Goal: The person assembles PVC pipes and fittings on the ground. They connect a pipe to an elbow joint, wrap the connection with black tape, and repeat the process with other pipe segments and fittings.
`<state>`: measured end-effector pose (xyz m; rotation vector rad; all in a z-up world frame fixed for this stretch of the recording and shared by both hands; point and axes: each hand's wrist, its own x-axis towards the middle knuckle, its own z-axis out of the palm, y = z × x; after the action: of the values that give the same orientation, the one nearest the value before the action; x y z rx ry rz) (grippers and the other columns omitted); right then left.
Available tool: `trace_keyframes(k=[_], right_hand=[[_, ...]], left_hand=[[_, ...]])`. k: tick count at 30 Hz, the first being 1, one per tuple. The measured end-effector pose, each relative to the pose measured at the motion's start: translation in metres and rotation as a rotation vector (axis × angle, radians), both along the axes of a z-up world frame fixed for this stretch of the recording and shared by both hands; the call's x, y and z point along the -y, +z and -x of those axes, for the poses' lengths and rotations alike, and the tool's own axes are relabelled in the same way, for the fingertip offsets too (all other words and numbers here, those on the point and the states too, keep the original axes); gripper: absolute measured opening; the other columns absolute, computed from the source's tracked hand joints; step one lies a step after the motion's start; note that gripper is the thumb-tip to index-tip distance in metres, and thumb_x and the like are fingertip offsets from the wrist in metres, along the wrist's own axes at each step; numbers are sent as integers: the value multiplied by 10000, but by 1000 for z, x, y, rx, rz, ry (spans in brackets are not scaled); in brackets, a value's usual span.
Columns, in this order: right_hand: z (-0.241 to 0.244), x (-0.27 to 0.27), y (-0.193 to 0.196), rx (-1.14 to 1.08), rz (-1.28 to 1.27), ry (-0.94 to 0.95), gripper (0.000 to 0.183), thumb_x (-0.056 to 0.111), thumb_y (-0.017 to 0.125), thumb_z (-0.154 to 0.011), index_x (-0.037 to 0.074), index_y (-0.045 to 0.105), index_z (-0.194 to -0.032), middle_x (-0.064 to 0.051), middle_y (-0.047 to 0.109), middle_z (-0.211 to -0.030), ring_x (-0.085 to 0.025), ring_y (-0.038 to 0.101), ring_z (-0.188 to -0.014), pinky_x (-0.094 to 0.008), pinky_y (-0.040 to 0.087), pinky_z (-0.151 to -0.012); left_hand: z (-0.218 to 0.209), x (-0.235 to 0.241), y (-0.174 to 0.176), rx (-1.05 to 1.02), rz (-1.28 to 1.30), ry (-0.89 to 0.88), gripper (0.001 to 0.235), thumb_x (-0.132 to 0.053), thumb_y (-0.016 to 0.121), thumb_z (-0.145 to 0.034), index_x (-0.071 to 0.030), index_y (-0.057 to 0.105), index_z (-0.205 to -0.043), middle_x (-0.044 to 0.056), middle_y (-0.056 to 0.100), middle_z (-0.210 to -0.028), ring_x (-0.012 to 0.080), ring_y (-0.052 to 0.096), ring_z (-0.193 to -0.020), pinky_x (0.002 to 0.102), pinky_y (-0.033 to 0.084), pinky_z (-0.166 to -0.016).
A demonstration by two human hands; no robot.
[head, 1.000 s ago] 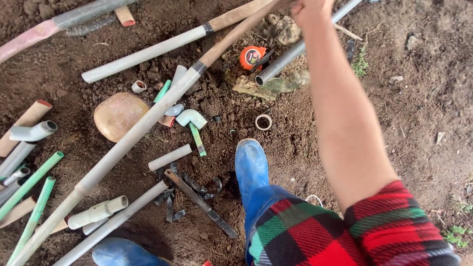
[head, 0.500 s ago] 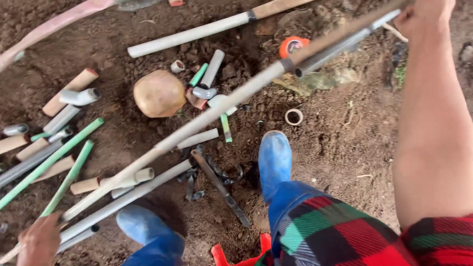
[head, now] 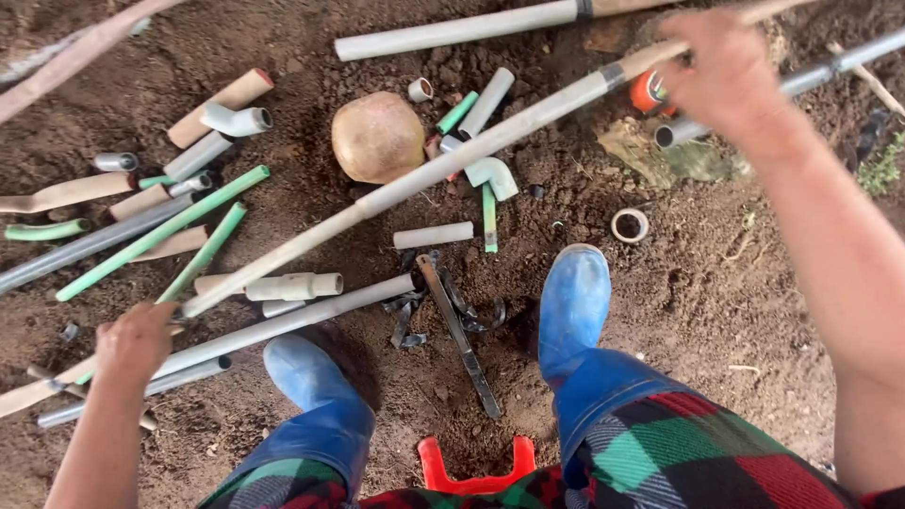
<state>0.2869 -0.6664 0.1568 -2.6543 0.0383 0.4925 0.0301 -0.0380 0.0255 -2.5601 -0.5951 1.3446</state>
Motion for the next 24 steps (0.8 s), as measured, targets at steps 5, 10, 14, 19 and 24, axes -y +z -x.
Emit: trace_keyframes(k=[5, 10, 14, 19, 24], right_hand=[[6, -12, -43, -222, 191, 263, 472, 170, 603, -858, 81, 496, -1309, -172, 408, -1361, -310, 390, -1212, -543, 255, -1050], [18, -17, -22, -223, 100, 88, 340, 77, 571, -907, -11, 528, -1233, -191, 488, -1205, -290, 515, -958, -423, 482, -897], [30, -4, -69, -59, 427, 121, 262, 240, 469, -980, 98, 610, -1148, -118, 547, -1165, -300, 460, -1103, -450, 388, -961], [33, 3, -85, 98, 411, 126, 216, 145, 492, -940, 26, 647, -1031, -143, 588, -1133, -312, 495, -1019, -424, 421, -865], [40, 8, -88, 228, 349, 189, 196, 150, 500, -965, 38, 661, -968, -113, 610, -1040, -279, 521, -958, -404, 452, -847]], left_hand=[[0, 10, 4, 184, 126, -168, 569, -291, 617, -838, -249, 441, -1378, 139, 533, -1284, 300, 574, -1095, 539, 398, -1004], [-66, 39, 52, 238, 250, -502, 509, -453, 439, -869, -257, 424, -1339, 66, 537, -1300, 256, 606, -1082, 554, 451, -974], [-149, 95, 81, 225, 371, -669, 444, -412, 525, -860, -215, 502, -1257, 84, 574, -1219, 238, 622, -1022, 555, 485, -937], [-211, 253, 153, 300, 453, -825, 140, -202, 539, -868, -198, 563, -1006, 62, 631, -973, 257, 606, -907, 493, 427, -937], [-165, 402, 245, 500, 539, -1554, 135, -226, 613, -566, -114, 669, -614, 204, 644, -698, 370, 633, -690, 498, 570, -610]])
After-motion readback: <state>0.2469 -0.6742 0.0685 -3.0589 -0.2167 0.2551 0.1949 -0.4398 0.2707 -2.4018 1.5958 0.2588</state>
